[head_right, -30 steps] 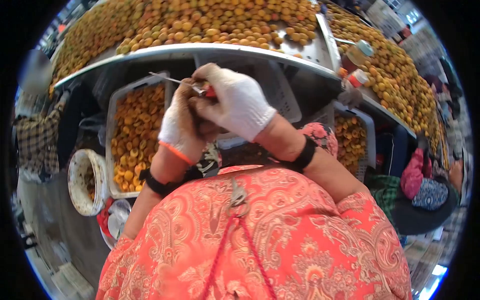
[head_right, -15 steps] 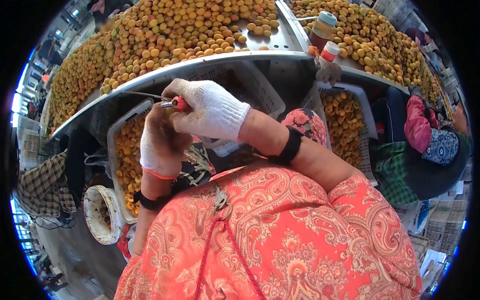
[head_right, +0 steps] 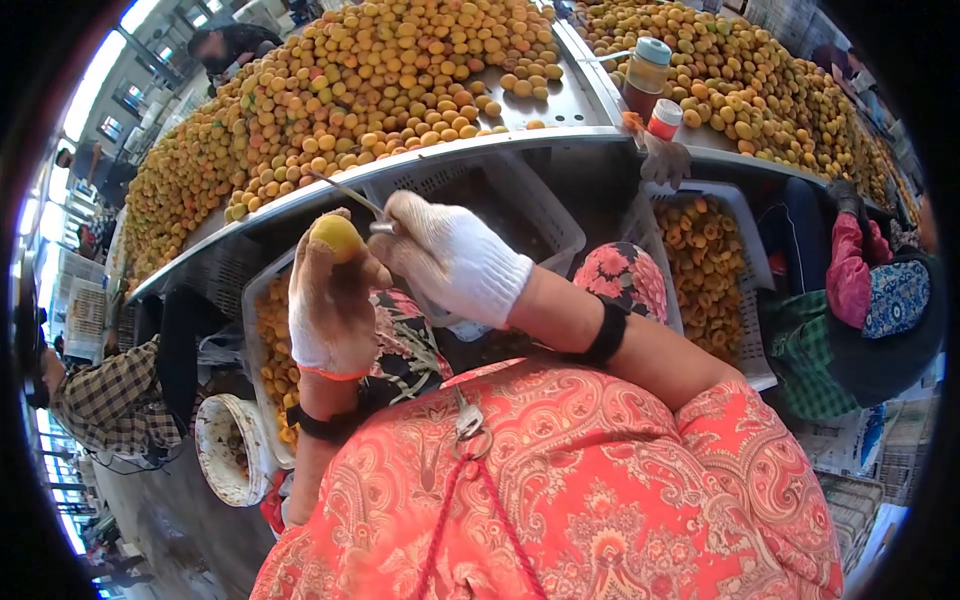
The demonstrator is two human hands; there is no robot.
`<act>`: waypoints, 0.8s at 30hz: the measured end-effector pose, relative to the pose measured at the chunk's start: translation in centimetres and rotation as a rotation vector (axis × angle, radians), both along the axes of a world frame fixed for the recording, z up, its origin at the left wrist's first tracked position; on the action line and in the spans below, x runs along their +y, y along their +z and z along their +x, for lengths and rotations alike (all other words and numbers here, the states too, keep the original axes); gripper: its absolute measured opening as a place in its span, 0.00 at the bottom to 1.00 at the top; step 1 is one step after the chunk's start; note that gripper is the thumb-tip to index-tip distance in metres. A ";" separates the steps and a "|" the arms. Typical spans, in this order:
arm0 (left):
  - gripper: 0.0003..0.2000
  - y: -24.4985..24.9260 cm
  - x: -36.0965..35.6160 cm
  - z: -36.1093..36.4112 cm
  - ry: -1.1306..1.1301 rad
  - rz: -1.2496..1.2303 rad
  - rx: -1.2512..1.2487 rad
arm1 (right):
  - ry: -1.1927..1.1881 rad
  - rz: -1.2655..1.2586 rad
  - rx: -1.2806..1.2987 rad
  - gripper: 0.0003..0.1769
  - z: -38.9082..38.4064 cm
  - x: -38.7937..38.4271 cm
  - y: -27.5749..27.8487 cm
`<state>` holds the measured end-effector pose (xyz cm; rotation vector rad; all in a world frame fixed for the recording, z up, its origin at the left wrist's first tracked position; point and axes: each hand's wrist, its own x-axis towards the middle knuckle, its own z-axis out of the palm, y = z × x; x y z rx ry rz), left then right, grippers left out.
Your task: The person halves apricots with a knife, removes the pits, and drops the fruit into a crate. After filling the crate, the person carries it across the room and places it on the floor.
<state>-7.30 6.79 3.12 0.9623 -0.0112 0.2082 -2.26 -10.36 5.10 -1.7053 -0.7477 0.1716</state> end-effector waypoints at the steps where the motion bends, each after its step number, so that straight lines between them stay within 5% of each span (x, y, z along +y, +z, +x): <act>1: 0.20 0.0 0.2 -0.1 0.005 -0.009 -0.008 | 0.044 0.035 -0.080 0.10 -0.2 -0.1 -0.2; 4: 0.19 0.0 0.6 -0.2 0.010 0.012 -0.018 | 0.034 -0.028 -0.257 0.11 -0.2 0.0 -1.3; 20: 0.18 2.0 0.3 -0.6 0.096 0.255 -0.057 | -0.055 -0.164 -0.381 0.13 -0.9 0.7 -1.8; 24: 0.18 1.5 0.1 -0.1 0.131 0.327 -0.133 | 0.045 -0.099 -0.079 0.08 -1.6 0.8 -1.4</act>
